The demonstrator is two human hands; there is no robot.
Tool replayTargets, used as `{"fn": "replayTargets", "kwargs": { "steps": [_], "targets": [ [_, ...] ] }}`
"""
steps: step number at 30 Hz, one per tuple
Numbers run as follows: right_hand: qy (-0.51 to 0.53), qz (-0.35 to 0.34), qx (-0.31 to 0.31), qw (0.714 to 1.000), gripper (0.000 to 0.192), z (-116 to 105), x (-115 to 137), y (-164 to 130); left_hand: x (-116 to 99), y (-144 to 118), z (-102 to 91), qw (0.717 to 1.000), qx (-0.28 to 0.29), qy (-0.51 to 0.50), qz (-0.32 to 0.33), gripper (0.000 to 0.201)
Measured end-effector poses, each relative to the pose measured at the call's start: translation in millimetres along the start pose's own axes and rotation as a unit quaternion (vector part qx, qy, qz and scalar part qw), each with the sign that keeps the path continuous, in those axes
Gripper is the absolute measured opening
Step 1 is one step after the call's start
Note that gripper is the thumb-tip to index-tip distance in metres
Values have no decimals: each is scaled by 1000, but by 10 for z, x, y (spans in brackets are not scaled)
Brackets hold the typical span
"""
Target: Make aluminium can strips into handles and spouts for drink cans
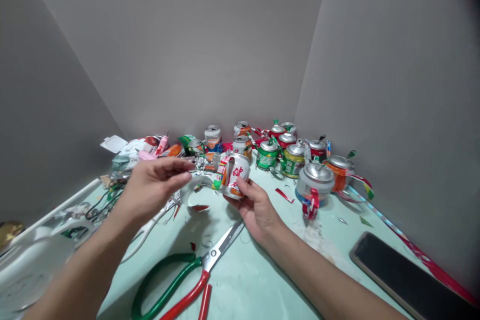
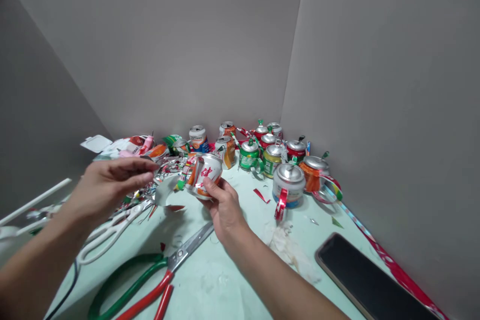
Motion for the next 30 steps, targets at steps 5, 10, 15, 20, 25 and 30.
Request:
{"fn": "replayTargets", "kwargs": {
  "steps": [5, 10, 15, 20, 25, 30],
  "targets": [
    [-11, 2, 31, 999, 34, 107, -10, -76, -37, -231, 314, 986, 123, -48, -104, 21],
    [-14, -3, 29, 999, 36, 121, 8, -86, -1, -189, 357, 984, 132, -70, -94, 13],
    [-10, 1, 26, 1000, 37, 130, -1, -99, 67, -150, 397, 981, 150, -80, -95, 12],
    [-2, 2, 29, 1000, 39, 166, 14, -121, 157, -118, 451, 972, 181, -129, -81, 12],
    [3, 7, 27, 1000, 35, 177, 12, -132, 228, -94, 490, 966, 178, -161, -97, 15],
    [3, 3, 24, 1000, 34, 176, 14, -127, 246, -77, 494, 966, 175, -161, -98, 16]
  ]
}}
Point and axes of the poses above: each hand's wrist, its own y-axis towards the middle knuckle, its own z-axis out of the palm, x = y × z, the point moved 6 cm from there along y, towards the middle knuckle, and after that the axes turned 8 degrees about -z, right-handed, at the moved point
